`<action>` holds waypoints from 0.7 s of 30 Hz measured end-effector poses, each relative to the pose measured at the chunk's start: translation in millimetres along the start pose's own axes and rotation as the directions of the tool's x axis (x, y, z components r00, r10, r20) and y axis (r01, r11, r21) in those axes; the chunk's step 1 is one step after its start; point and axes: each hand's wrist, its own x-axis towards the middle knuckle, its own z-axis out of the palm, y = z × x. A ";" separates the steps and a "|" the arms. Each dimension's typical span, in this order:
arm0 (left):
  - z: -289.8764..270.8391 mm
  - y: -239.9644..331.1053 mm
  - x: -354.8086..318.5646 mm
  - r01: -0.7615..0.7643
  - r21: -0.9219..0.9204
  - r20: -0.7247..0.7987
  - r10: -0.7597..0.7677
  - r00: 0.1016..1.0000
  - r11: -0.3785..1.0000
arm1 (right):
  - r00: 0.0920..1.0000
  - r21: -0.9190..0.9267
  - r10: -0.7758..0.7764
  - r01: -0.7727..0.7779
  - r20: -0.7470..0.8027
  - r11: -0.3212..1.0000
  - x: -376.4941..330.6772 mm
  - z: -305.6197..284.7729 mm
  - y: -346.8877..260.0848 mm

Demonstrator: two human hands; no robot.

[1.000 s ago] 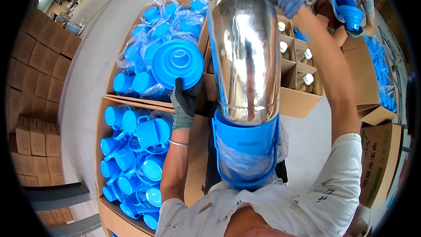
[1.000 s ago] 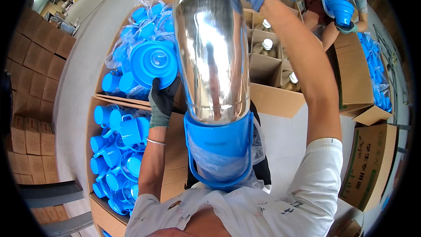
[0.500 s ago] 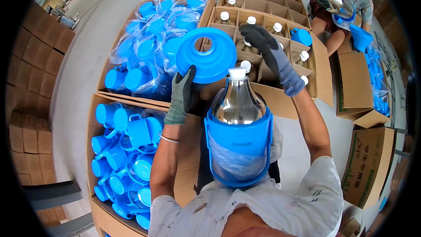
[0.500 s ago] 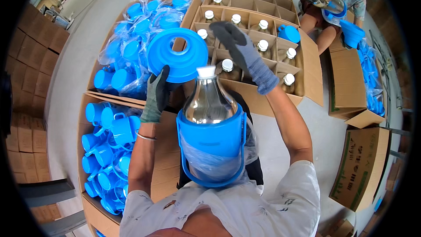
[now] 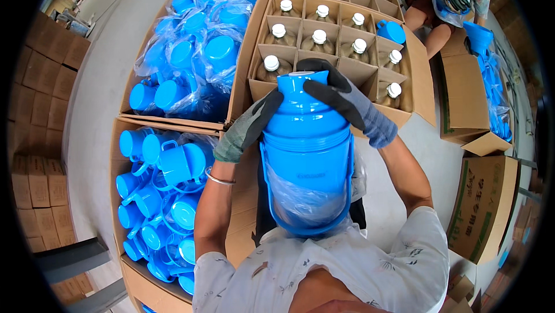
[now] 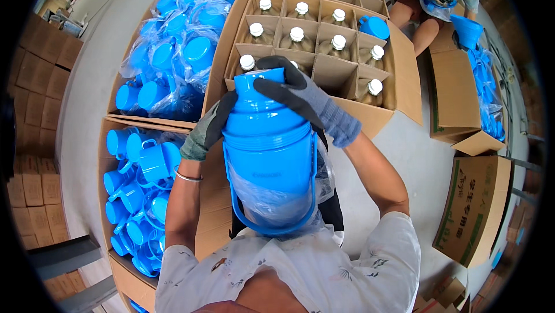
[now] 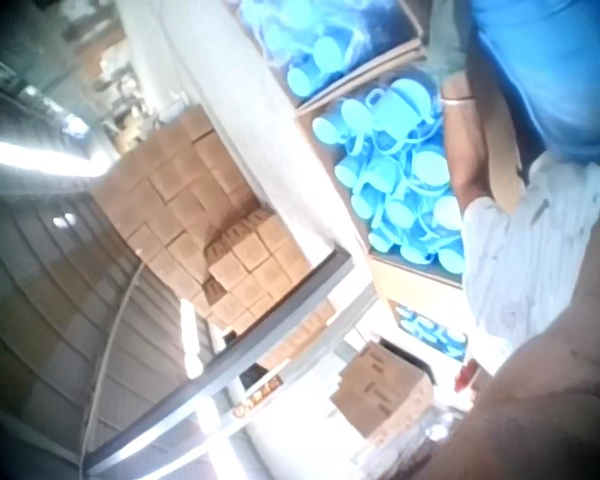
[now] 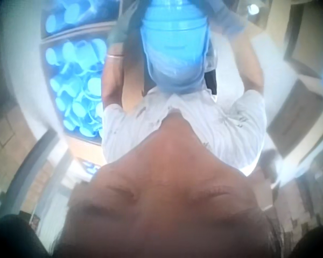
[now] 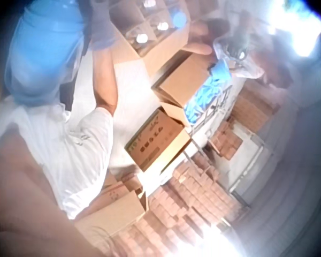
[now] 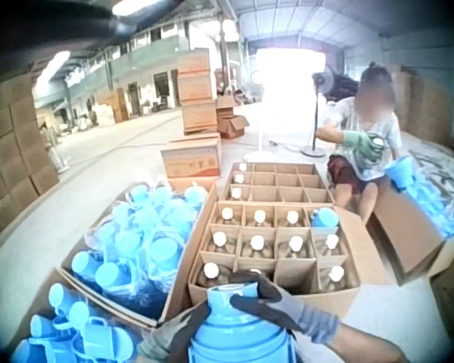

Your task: The person assembles blue water bottles by inserting stainless steel inner containers into blue plastic shells and screwing on the lids. They then wrap each assembled bottle in a clear plastic bag and place it into a cardboard box. The process is repeated continuously with materials organized in boxes around the workspace.

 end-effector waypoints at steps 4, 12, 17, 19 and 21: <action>16.2 21.7 -2.9 0.094 0.042 -0.052 -0.091 0.994 0.995 | 0.996 0.117 0.061 -0.054 -0.059 0.992 -9.3 4.9 6.9; 55.7 90.8 -1.4 0.138 0.564 -0.179 -0.043 0.983 0.814 | 0.973 0.389 -0.195 0.132 0.125 0.911 -1.8 -10.5 47.4; 74.7 100.0 0.7 0.267 0.662 -0.275 -0.105 0.956 0.701 | 0.991 0.559 -0.096 0.025 0.097 0.829 7.1 -7.4 84.1; 63.7 89.1 -0.9 0.134 0.595 -0.208 -0.010 0.978 0.793 | 0.994 0.564 -0.065 0.005 0.085 0.826 -2.4 -5.7 67.9; 36.8 43.4 -17.7 -0.014 0.453 -0.158 0.096 0.983 0.892 | 0.992 0.212 -0.123 0.117 0.014 0.970 -2.4 1.7 29.3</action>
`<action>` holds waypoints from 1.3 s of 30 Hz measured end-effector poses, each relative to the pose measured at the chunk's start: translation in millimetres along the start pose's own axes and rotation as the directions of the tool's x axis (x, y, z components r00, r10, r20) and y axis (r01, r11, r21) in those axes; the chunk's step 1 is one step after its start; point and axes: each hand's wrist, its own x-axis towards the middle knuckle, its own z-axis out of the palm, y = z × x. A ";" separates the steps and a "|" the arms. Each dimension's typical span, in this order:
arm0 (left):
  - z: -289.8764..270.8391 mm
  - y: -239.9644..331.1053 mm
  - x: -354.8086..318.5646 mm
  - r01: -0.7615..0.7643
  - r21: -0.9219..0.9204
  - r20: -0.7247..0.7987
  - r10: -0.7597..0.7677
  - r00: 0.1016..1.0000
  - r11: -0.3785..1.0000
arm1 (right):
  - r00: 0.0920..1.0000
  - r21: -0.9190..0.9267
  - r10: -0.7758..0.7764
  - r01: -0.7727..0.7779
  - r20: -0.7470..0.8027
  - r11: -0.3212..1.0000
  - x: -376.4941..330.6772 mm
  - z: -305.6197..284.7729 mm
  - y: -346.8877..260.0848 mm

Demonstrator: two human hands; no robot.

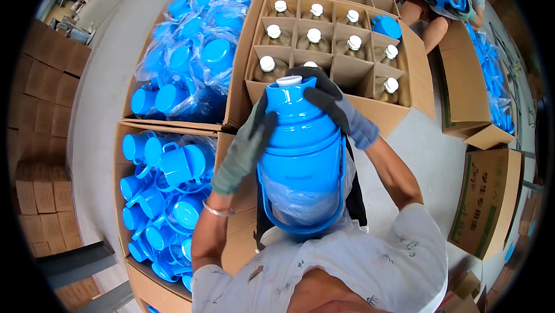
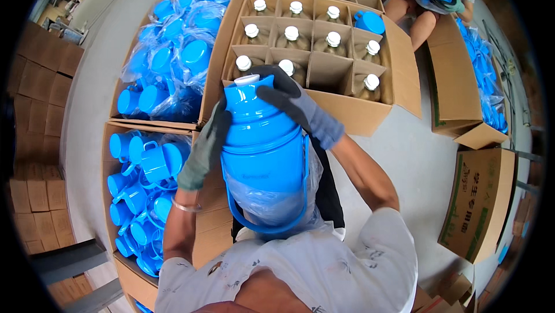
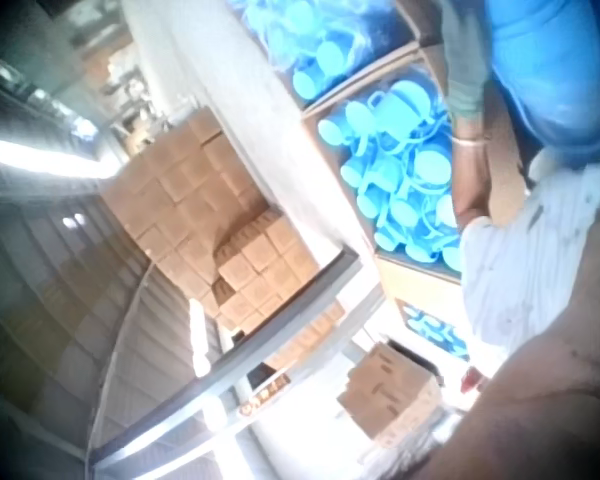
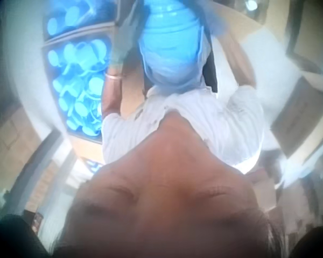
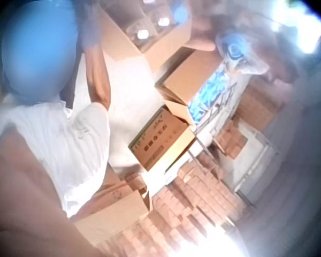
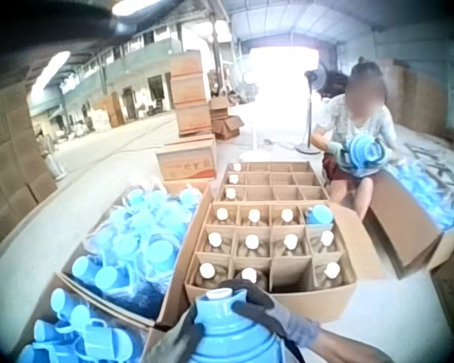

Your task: The person assembles blue water bottles by inserting stainless steel inner containers into blue plastic shells and screwing on the lids. They then wrap each assembled bottle in a clear plastic bag and place it into a cardboard box. The process is repeated continuously with materials organized in boxes around the workspace.

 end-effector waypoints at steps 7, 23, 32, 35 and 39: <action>51.3 -28.6 0.1 0.277 -0.678 0.168 -0.223 0.960 0.681 | 0.970 -0.489 -0.220 0.241 0.101 0.838 -55.4 22.4 -103.7; 47.8 110.4 -60.3 0.512 -0.816 0.405 -0.368 0.837 0.267 | 0.994 -0.981 -0.048 0.105 0.098 0.162 -20.3 -28.2 -67.3; 51.3 117.4 -51.6 0.369 -0.696 0.410 -0.081 0.909 0.616 | 0.990 -0.734 0.136 -0.066 0.035 0.676 -24.3 -44.6 -87.0; 85.8 122.5 -55.5 0.248 -0.475 0.387 -0.053 0.920 0.844 | 0.844 -0.840 -0.026 0.529 0.536 -0.120 -30.0 -55.8 -73.0; 16.9 68.3 -60.7 0.394 -0.837 0.370 -0.138 0.919 0.381 | 0.956 -0.619 -0.005 0.194 0.293 0.761 -38.7 -30.8 -130.1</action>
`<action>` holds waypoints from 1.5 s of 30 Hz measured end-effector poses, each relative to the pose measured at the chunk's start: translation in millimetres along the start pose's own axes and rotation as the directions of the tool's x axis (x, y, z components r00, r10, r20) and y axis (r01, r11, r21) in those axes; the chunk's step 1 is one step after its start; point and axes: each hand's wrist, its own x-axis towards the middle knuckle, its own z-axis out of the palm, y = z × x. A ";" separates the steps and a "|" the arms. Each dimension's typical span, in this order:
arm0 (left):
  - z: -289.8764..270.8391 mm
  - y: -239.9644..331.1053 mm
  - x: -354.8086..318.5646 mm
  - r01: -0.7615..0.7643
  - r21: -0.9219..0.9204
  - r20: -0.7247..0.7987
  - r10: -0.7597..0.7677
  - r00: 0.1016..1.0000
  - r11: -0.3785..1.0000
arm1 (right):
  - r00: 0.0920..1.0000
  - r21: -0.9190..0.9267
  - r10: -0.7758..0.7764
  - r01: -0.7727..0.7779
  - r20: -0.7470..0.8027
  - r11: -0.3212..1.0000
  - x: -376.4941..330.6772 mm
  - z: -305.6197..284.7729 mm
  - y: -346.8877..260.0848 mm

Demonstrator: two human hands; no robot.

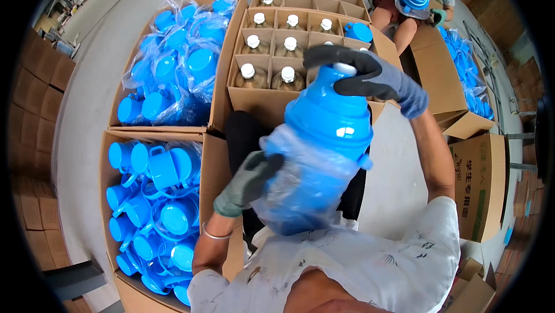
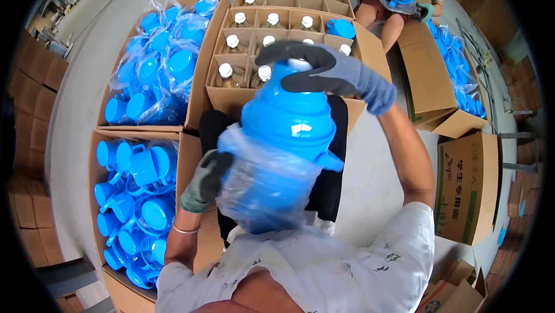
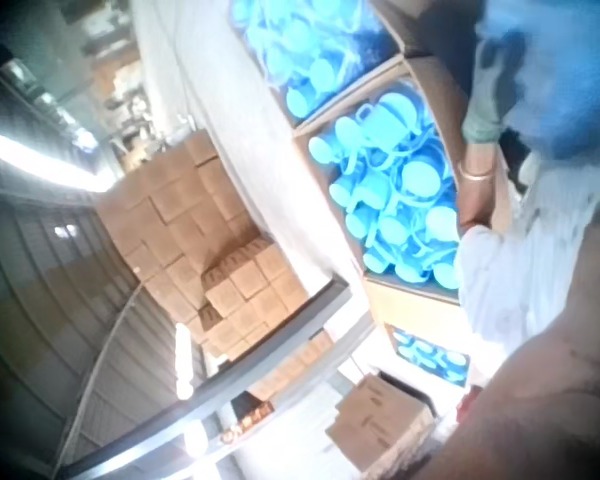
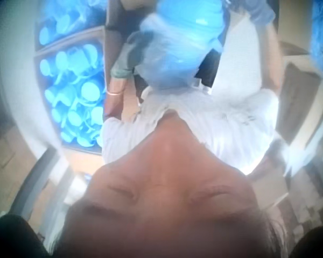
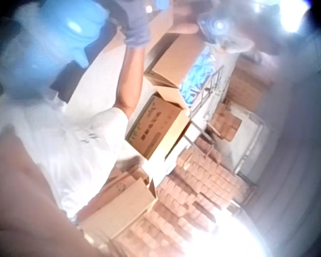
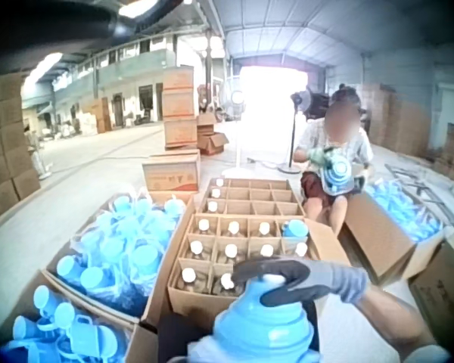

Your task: The person assembles blue water bottles by inserting stainless steel inner containers into blue plastic shells and screwing on the lids. They then wrap each assembled bottle in a clear plastic bag and place it into a cardboard box. The process is repeated continuously with materials organized in boxes around the workspace.

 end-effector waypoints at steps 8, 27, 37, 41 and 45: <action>70.9 -29.5 34.7 -0.338 0.664 0.112 0.358 0.927 0.667 | 0.960 -0.406 0.253 -0.280 -0.120 0.870 -5.3 5.4 7.8; 86.5 -37.1 20.9 -0.320 0.786 0.150 0.338 0.929 0.529 | 0.967 -0.466 0.201 -0.108 0.154 0.878 -20.0 -6.0 75.0; 45.9 -39.7 30.6 -0.054 0.324 -0.016 0.063 0.998 0.944 | 0.897 -0.249 0.438 -0.436 -0.053 0.864 -13.1 -0.6 43.3; 74.6 -36.4 46.6 -0.263 0.646 -0.022 0.362 0.932 0.717 | 0.923 -0.449 0.381 -0.364 -0.054 0.816 -13.5 -12.9 27.0; 5.2 1.3 22.5 0.198 -0.205 -0.089 -0.219 0.972 0.958 | 1.000 0.045 0.019 -0.020 0.010 0.999 -17.6 -8.9 5.8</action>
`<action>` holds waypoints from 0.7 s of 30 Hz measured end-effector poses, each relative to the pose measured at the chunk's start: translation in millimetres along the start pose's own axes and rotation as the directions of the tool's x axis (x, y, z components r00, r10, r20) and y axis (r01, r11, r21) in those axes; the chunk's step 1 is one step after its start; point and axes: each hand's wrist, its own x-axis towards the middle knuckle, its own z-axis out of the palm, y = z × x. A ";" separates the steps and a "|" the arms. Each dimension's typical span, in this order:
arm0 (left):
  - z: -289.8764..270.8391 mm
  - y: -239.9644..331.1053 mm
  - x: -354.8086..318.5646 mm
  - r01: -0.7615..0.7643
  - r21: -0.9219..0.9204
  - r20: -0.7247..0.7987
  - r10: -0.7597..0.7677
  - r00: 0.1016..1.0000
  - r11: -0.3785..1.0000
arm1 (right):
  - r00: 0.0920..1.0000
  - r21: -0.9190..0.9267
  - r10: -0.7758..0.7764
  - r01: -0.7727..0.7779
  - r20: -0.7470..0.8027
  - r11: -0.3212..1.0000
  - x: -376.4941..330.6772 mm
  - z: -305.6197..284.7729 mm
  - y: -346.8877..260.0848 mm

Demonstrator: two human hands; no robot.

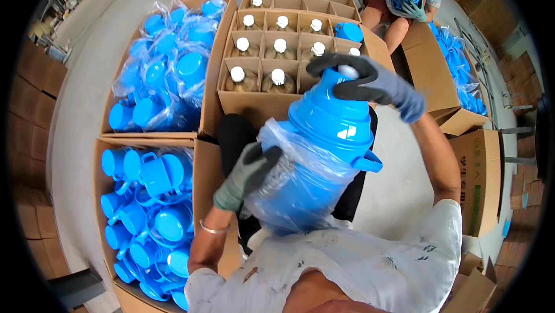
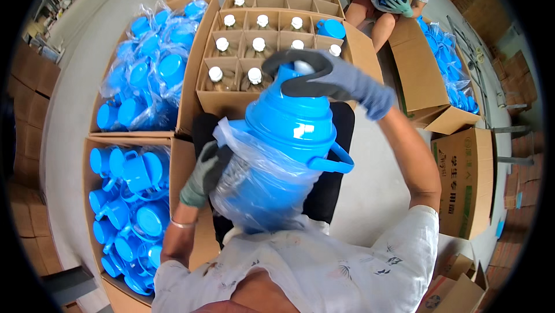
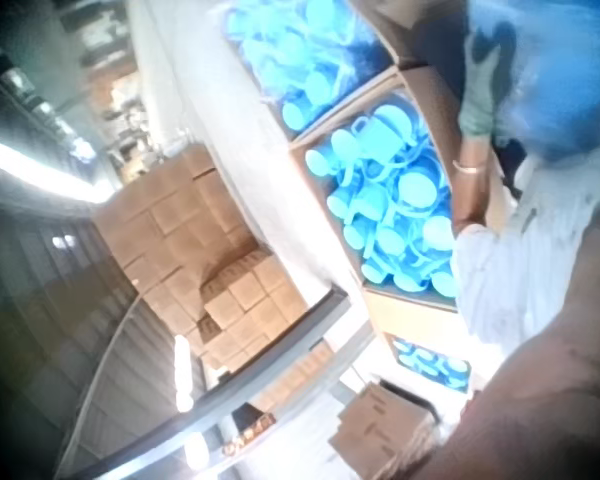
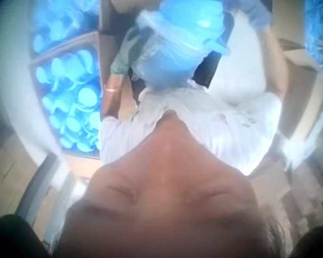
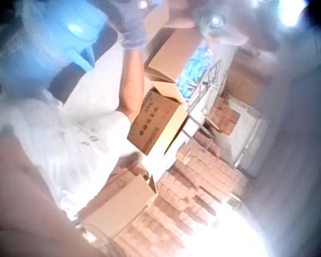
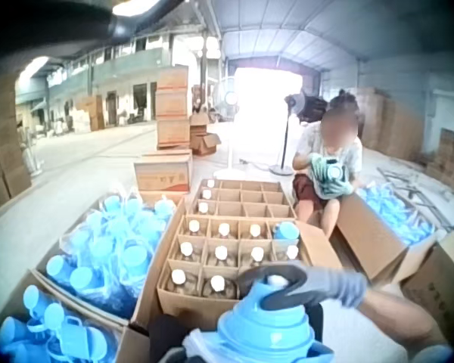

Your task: The person assembles blue water bottles by inserting stainless steel inner containers into blue plastic shells and screwing on the lids. They then wrap each assembled bottle in a clear plastic bag and place it into a cardboard box. The process is repeated continuously with materials organized in boxes around the workspace.

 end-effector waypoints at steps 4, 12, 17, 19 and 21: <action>38.1 -28.5 -8.4 -0.563 0.824 0.523 0.293 0.800 0.064 | 0.983 -0.107 0.150 -0.161 -0.104 0.981 12.3 22.8 54.5; 2.2 56.0 -28.8 -0.258 0.787 0.551 0.451 0.702 -0.560 | 1.000 0.007 0.005 -0.005 -0.025 1.000 11.9 26.2 13.7; 82.1 58.1 6.4 -0.641 0.372 0.906 0.111 0.409 -0.671 | 0.989 0.046 -0.139 0.141 -0.045 0.989 23.5 45.5 -12.4; 97.9 40.9 27.1 -0.709 0.155 0.924 -0.152 0.350 -0.688 | 0.996 -0.042 -0.049 0.046 -0.077 0.998 26.6 56.3 -16.6; 90.9 30.0 39.9 -0.633 -0.048 0.882 -0.331 0.336 -0.773 | 0.988 -0.051 -0.116 0.111 -0.099 0.992 29.7 63.9 -20.2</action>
